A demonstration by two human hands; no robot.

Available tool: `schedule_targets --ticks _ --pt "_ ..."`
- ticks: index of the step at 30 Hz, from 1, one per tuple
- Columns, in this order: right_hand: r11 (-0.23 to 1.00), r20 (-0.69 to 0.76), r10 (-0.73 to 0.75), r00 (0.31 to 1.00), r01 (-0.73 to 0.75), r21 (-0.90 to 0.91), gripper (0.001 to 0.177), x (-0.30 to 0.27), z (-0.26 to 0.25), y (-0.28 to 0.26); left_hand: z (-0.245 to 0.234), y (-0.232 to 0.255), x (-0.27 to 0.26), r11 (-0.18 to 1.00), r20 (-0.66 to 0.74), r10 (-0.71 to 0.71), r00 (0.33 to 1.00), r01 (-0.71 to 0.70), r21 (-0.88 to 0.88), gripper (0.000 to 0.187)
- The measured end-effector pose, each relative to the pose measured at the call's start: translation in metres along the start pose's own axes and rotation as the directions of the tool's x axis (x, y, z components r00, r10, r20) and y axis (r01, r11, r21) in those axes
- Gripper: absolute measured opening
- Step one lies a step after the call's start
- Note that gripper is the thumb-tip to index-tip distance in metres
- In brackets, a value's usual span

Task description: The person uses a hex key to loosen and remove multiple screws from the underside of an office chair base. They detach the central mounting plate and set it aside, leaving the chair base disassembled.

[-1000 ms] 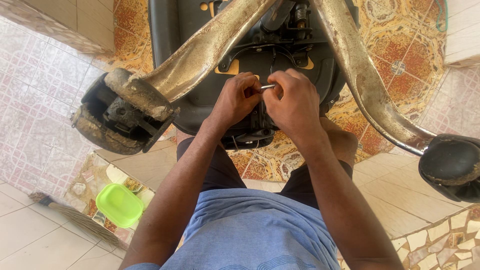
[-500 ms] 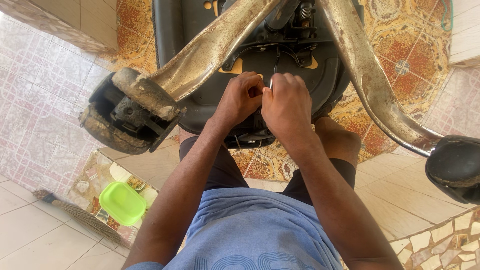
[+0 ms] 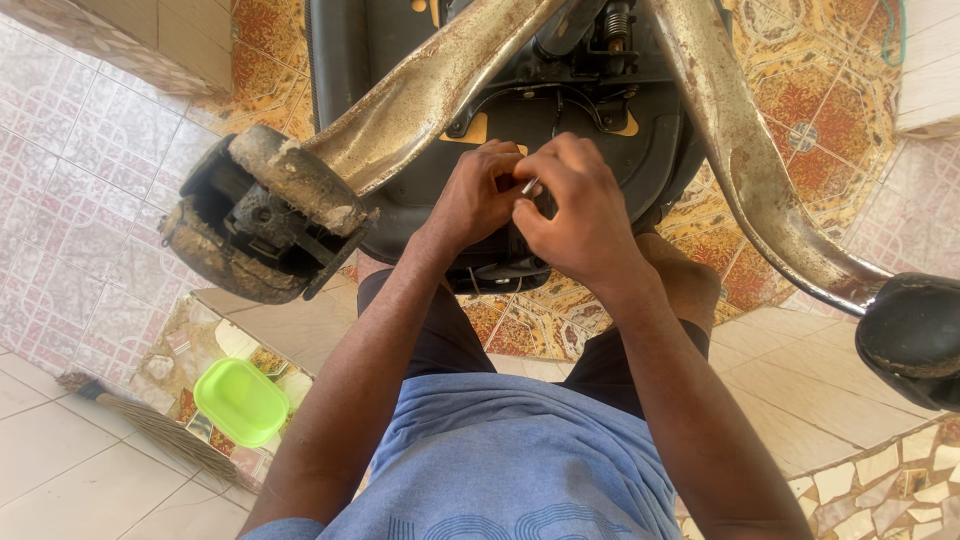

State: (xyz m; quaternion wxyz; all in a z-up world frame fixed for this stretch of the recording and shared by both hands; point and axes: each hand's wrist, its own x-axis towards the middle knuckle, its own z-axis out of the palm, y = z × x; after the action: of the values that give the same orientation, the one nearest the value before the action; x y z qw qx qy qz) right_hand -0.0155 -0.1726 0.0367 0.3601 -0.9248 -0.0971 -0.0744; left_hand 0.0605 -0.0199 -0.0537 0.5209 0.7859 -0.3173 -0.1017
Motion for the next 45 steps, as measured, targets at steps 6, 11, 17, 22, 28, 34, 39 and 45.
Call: schedule_targets --ticks 6,11,17,22,28,34,39,45 --pt "0.975 -0.108 0.166 0.980 -0.180 -0.128 0.030 -0.004 0.005 -0.002 0.001 0.004 0.000 0.998 -0.018 -0.060 0.998 0.060 -0.010 0.006" --pt "0.973 -0.089 0.174 0.981 -0.185 -0.135 0.029 -0.006 0.004 -0.003 -0.004 0.014 -0.008 0.996 -0.017 -0.069 0.998 0.069 0.060 0.030" --pt "0.971 -0.065 0.209 0.976 -0.215 -0.105 0.028 -0.012 0.003 -0.004 -0.015 0.022 -0.026 0.875 -0.102 -0.036 0.994 0.080 0.477 0.051" --pt "0.996 -0.036 0.063 0.997 -0.065 -0.068 0.020 -0.014 -0.006 0.002 -0.016 0.018 -0.034 0.881 -0.096 -0.104 0.990 0.136 0.454 0.047" --pt "1.000 0.165 -0.016 0.986 0.019 -0.015 0.024 0.008 -0.021 0.027 -0.013 0.014 -0.031 0.912 -0.120 -0.141 0.983 0.176 0.370 0.042" --pt "0.997 0.218 -0.026 0.976 0.010 0.073 0.024 0.022 -0.030 0.035 -0.017 0.019 -0.032 0.921 -0.108 -0.160 0.981 0.188 0.341 0.036" --pt "0.999 0.031 -0.005 1.000 0.004 0.047 0.035 0.006 -0.021 0.029 -0.015 0.020 -0.030 0.918 -0.107 -0.163 0.981 0.191 0.346 0.037" --pt "0.913 -0.146 0.301 0.942 -0.329 -0.240 0.057 0.001 -0.001 0.024 -0.014 0.018 -0.029 0.917 -0.107 -0.155 0.982 0.183 0.355 0.037"
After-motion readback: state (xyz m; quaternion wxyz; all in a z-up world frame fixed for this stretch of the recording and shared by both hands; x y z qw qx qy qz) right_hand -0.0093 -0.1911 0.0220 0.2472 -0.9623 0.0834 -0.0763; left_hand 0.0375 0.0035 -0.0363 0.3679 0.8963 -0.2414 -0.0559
